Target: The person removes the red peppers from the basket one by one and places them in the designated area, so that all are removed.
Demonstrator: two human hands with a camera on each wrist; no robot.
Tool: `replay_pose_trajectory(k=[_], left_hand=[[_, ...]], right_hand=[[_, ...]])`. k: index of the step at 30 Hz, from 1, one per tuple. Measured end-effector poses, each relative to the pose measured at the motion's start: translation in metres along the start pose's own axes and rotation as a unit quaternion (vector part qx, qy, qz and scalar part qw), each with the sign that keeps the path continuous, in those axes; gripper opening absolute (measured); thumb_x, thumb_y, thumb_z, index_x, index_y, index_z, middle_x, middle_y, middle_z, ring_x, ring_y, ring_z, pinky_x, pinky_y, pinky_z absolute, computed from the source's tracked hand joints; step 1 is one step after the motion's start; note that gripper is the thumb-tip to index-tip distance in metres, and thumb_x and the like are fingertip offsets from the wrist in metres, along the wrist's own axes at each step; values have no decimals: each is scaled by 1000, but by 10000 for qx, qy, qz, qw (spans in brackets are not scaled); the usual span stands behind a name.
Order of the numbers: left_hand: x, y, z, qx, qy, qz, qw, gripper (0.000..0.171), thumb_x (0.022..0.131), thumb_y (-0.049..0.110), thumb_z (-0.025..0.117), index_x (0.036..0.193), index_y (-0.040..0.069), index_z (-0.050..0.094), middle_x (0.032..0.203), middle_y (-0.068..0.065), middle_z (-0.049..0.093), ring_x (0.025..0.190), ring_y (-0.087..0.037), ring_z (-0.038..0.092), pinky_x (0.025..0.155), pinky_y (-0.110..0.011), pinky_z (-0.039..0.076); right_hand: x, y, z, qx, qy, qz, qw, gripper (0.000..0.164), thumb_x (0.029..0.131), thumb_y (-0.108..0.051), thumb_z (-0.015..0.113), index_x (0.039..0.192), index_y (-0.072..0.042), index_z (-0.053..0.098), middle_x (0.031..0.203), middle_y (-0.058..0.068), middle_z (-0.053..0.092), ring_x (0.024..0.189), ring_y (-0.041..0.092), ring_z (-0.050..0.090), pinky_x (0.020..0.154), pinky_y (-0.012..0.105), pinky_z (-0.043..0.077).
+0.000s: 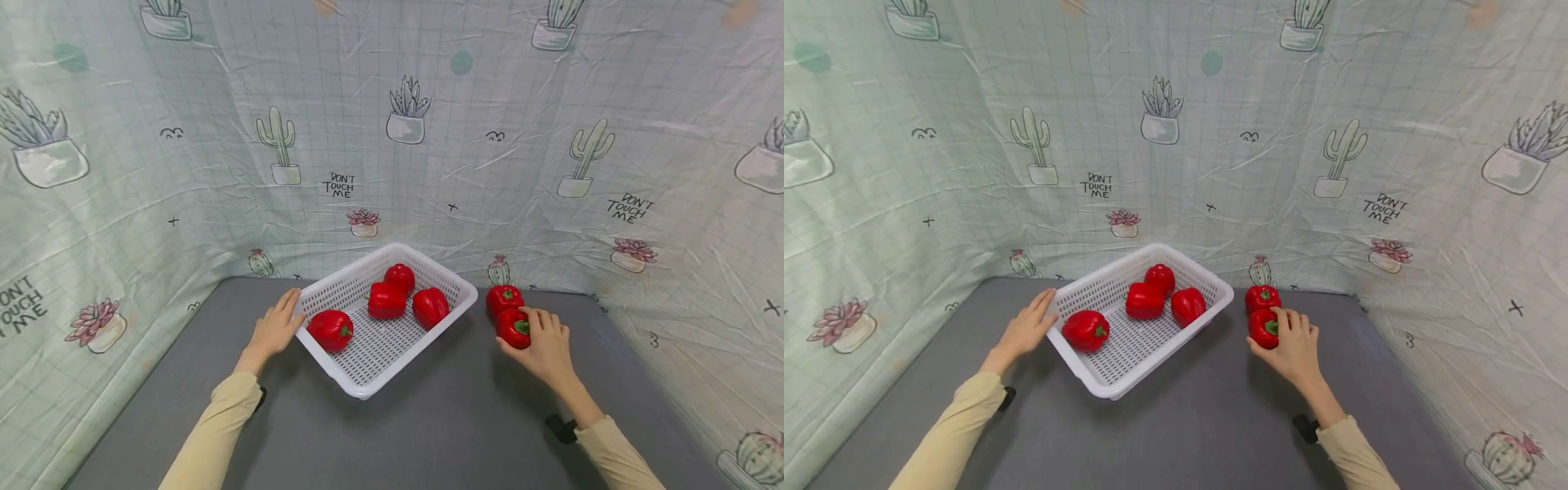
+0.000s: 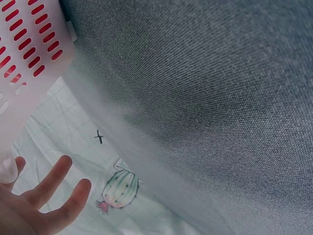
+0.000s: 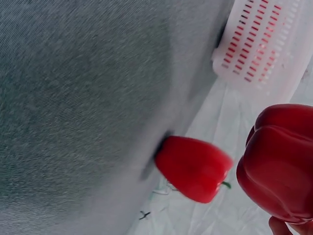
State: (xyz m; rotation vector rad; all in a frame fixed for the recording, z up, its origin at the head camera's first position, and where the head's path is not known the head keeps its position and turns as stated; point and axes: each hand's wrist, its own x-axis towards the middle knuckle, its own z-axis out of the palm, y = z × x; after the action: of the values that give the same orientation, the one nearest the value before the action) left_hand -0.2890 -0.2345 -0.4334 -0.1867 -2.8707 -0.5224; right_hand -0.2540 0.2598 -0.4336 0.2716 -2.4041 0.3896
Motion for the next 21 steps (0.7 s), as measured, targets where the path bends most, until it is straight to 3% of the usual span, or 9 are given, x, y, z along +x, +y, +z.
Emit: replay_pose_trajectory(k=[8,21], left_hand=[[0,1,0,-54,-82,-73,9999,56,91,29,40,141,7,24,144,-15,26,110,-46,44,83,-65,34],[0,0,0,-90,-55,-62,9999,56,91,28,41,141,7,25,145,-14,26,110,-45,45,84,-66,33]], right_hand=[[0,17,6,-13,-61,439,9990,67,61,-36,75,112,-1,48,105,22,51,94,37,42,70,50,28],[7,52,17,-327,-575,1111,9916,67,72,-41,66,117,3,43,106,28,46,93,40,37,70,55,26]])
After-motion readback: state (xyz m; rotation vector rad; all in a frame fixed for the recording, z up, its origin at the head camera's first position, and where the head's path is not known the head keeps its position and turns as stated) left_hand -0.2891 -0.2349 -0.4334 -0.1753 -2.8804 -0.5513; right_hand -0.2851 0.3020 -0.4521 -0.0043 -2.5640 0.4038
